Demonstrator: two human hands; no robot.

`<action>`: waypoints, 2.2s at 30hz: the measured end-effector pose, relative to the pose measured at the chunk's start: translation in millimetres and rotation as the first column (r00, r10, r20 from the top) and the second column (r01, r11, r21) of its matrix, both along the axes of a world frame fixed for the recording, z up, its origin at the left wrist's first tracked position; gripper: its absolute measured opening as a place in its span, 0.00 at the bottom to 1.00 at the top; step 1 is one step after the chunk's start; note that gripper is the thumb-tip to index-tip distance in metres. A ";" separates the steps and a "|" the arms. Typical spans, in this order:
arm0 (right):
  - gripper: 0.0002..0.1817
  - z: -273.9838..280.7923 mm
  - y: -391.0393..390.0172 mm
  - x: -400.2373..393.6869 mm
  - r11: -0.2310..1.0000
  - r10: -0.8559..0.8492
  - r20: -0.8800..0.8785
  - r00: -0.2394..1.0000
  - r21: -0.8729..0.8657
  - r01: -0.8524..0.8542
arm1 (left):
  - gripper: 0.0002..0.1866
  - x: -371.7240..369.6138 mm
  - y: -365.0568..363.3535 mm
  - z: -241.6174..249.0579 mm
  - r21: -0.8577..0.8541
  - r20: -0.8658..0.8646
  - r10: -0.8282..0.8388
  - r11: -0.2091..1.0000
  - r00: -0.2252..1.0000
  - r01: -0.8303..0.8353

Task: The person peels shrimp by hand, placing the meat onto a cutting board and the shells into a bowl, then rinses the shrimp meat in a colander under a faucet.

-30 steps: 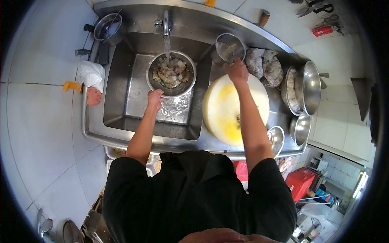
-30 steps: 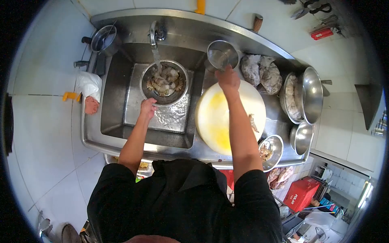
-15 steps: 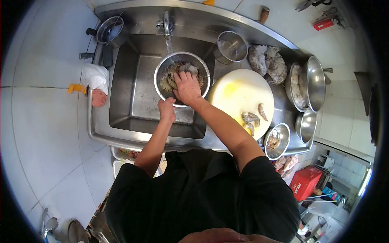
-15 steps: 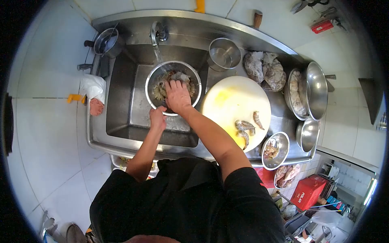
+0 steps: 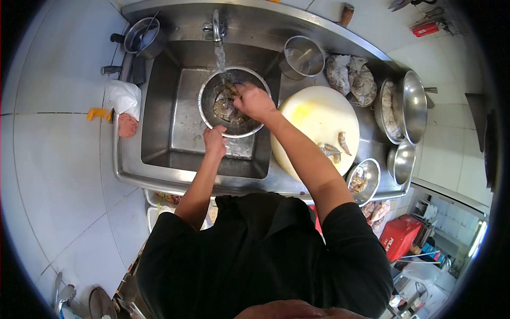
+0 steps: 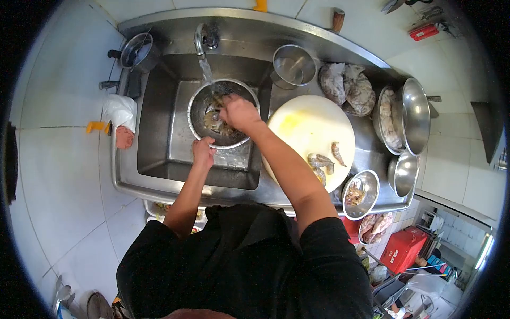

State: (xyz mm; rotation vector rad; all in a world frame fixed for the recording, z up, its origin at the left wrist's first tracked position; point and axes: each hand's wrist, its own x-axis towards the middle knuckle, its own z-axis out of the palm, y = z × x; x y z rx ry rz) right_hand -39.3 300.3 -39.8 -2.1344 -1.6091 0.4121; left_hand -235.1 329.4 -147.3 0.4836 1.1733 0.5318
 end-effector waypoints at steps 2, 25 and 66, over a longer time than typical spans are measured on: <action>0.18 -1.6 -0.7 15.0 0.995 -0.078 -0.101 0.992 0.052 0.083 | 0.17 -1.9 2.7 6.2 0.005 -0.023 -0.012 1.000 1.000 0.012; 0.10 -19.3 25.2 26.6 0.905 -0.416 -0.203 0.887 0.008 0.426 | 0.18 12.9 36.7 18.2 0.041 0.007 -0.003 0.999 1.000 0.002; 0.15 38.7 -16.4 102.2 0.825 -0.308 -0.860 0.407 -0.029 0.564 | 0.17 18.0 34.7 -5.2 0.058 0.037 -0.024 0.998 0.999 0.022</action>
